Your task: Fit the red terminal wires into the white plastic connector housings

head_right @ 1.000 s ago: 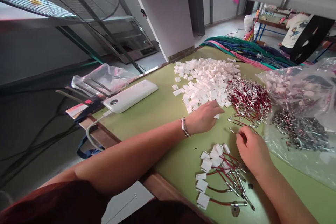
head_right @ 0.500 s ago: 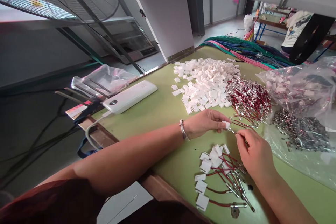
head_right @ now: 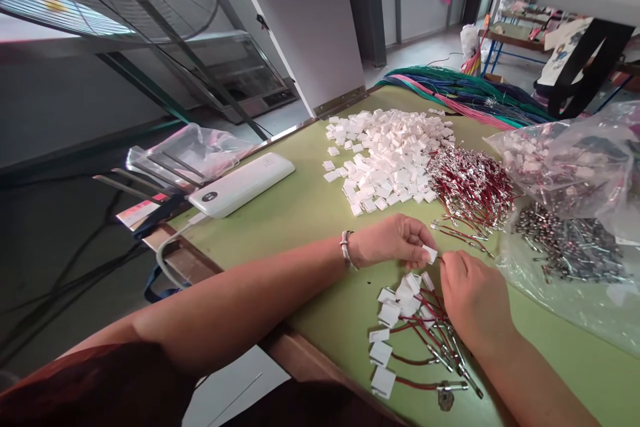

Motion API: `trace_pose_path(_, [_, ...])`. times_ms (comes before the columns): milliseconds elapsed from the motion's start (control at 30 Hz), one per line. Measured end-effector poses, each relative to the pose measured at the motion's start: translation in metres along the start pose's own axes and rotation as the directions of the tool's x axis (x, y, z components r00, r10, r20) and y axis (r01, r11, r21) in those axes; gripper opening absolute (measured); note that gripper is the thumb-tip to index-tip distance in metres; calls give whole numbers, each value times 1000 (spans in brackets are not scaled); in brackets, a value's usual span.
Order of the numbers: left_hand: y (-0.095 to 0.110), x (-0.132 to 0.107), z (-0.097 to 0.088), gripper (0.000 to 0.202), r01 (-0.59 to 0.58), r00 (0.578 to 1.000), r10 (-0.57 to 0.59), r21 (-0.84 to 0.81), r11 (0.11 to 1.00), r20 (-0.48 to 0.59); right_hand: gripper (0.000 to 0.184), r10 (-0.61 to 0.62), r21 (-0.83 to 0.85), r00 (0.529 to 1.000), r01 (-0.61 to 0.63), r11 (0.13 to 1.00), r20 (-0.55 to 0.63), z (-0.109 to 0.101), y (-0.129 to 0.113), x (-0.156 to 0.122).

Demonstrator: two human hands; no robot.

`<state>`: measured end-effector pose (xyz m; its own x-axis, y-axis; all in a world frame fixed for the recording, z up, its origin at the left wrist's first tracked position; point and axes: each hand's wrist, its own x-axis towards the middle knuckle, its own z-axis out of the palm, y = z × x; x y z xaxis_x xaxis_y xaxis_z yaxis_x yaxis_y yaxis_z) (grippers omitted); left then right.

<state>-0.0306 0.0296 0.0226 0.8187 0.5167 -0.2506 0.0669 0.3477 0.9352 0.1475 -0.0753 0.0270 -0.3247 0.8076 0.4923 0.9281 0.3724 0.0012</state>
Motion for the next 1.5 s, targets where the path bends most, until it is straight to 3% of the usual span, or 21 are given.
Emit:
trace_pose_path(200, [-8,4,1,31,4,997,-11,94,996,72,24,66,181,996,-76,980,60,10,-2,-5])
trace_pose_path(267, [-8,4,2,25,-12,998,1,177,984,61,23,92,214,986,-120,969,136,8,-1,-4])
trace_pose_path(333, [-3,1,2,20,-41,996,13,324,945,86,24,111,263,948,-193,945,297,1,-1,0])
trace_pose_path(433, [14,-6,-5,19,-146,985,69,548,823,159,25,90,371,843,-325,870,530,-14,4,5])
trace_pose_path(467, [21,-9,-10,19,-179,984,130,612,771,125,25,81,402,820,-361,842,567,-18,7,6])
trace_pose_path(500, [28,-12,-15,19,-177,978,203,683,709,43,24,92,415,810,-390,822,579,-21,13,7])
trace_pose_path(533, [35,-16,-22,23,-102,959,267,754,649,-99,24,129,404,812,-413,816,570,-22,19,8])
trace_pose_path(567, [41,-19,-28,26,5,930,297,816,578,-215,24,184,365,816,-431,825,547,-21,27,8])
trace_pose_path(633, [48,-23,-39,26,202,885,311,887,415,-347,22,324,206,833,-449,870,448,-15,44,10])
trace_pose_path(733, [45,-25,-42,27,306,897,232,906,292,-377,20,329,-4,877,-350,937,350,0,64,16])
trace_pose_path(900, [29,-19,-31,20,241,945,160,940,243,-284,17,234,-134,913,-200,971,333,17,66,28])
trace_pose_path(1033, [24,-15,-27,17,173,961,170,955,242,-217,19,177,-16,934,-182,983,311,22,57,31])
trace_pose_path(1267, [20,-7,-24,19,51,965,235,958,282,-120,16,176,-20,958,-176,984,226,21,51,28])
trace_pose_path(1367, [18,-5,-26,27,51,945,277,914,402,-175,14,159,66,969,-174,983,191,17,48,29])
trace_pose_path(1500, [22,-7,-32,33,7,916,307,776,631,-258,14,114,35,954,-129,991,276,25,29,34])
